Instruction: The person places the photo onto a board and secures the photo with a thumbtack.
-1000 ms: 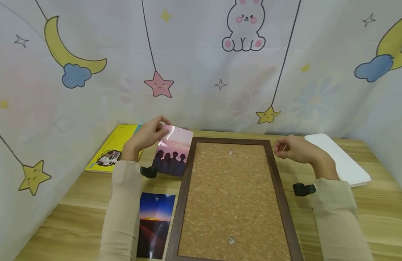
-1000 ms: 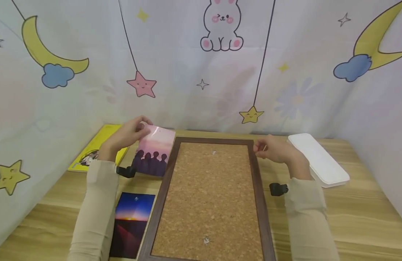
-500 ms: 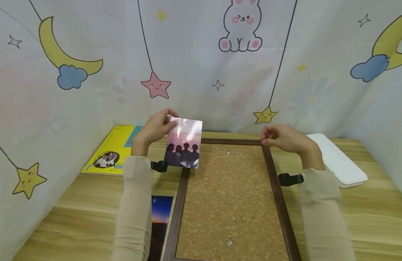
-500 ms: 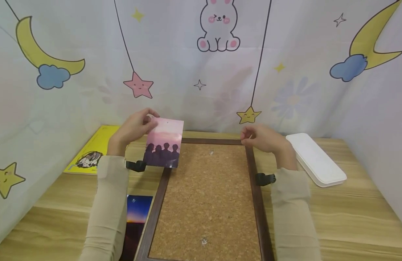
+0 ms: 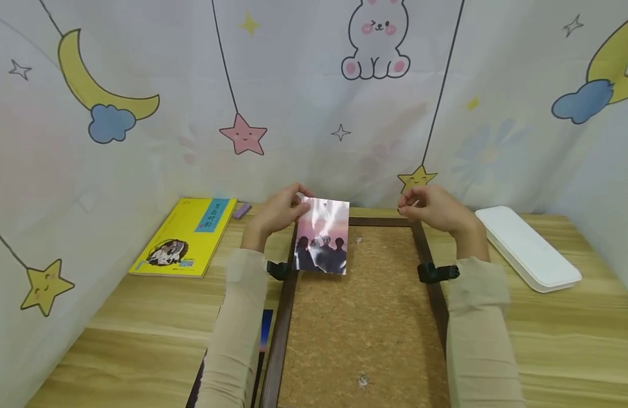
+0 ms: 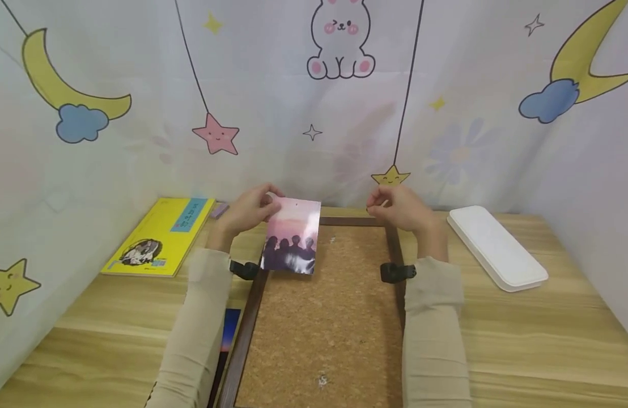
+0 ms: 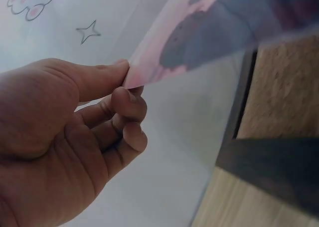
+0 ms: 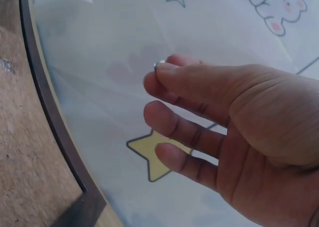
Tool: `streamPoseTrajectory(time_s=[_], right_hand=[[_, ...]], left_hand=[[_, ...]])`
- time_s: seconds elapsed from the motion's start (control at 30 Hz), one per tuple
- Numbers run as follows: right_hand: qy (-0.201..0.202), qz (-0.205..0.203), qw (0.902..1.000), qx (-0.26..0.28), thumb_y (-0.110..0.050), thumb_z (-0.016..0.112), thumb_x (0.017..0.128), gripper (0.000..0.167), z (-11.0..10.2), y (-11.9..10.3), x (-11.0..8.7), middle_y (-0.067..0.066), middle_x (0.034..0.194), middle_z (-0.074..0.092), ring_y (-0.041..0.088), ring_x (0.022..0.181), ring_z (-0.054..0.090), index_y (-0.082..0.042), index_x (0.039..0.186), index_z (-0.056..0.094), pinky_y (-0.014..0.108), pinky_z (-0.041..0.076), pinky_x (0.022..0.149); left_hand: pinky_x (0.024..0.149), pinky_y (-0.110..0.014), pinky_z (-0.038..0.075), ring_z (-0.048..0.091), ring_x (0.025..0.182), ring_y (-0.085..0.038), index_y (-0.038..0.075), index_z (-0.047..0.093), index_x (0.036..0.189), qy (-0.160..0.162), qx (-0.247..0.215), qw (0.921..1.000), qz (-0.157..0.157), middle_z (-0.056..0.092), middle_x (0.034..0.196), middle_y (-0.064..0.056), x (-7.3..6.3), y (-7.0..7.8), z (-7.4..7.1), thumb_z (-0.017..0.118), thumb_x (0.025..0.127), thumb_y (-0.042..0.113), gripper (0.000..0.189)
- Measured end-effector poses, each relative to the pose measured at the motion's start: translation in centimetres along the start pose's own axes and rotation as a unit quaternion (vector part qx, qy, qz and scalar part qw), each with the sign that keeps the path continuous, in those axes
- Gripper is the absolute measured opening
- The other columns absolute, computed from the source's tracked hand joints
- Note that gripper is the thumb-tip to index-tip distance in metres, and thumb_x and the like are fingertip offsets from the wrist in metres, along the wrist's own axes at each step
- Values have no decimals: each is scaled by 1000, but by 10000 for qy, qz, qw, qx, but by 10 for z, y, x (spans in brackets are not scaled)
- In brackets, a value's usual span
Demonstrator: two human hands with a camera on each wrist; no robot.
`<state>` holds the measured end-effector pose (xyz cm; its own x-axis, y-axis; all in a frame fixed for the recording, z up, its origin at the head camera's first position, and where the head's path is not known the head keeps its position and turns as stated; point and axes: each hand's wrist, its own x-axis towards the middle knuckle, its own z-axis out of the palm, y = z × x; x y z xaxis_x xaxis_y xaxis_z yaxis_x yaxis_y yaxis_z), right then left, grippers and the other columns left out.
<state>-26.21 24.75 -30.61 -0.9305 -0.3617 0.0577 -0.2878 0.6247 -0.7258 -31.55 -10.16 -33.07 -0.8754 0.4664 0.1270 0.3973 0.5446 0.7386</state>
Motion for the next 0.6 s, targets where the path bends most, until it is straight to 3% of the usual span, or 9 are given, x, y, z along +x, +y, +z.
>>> streamPoseTrajectory(time_s=[0.27, 0.5, 0.6], right_hand=[[165, -132, 9997, 86, -11, 62, 99, 12, 14, -3, 16, 16, 101, 65, 32, 92, 65, 0, 105, 62, 39, 55, 79], [152, -228, 9995, 172, -11, 61, 100, 16, 33, -5, 33, 15, 101, 64, 27, 84, 64, 0, 111, 63, 42, 55, 76], [71, -223, 9997, 99, -11, 62, 99, 17, 42, -2, 41, 14, 100, 65, 27, 86, 65, 1, 112, 65, 40, 55, 77]], left_hand=[[55, -26, 40, 48, 59, -14, -1, 56, 123, -160, -349, 9992, 116, 53, 73, -4, 9, -1, 14, 56, 102, 10, 24], [59, -27, 44, 59, 75, -36, -1, 53, 128, -417, -446, 9981, -85, 56, 81, -8, 11, -3, 27, 54, 103, 10, 28], [57, -25, 43, 57, 71, -33, -2, 53, 129, -526, -462, 9975, -59, 57, 81, -11, 13, -4, 32, 54, 102, 7, 28]])
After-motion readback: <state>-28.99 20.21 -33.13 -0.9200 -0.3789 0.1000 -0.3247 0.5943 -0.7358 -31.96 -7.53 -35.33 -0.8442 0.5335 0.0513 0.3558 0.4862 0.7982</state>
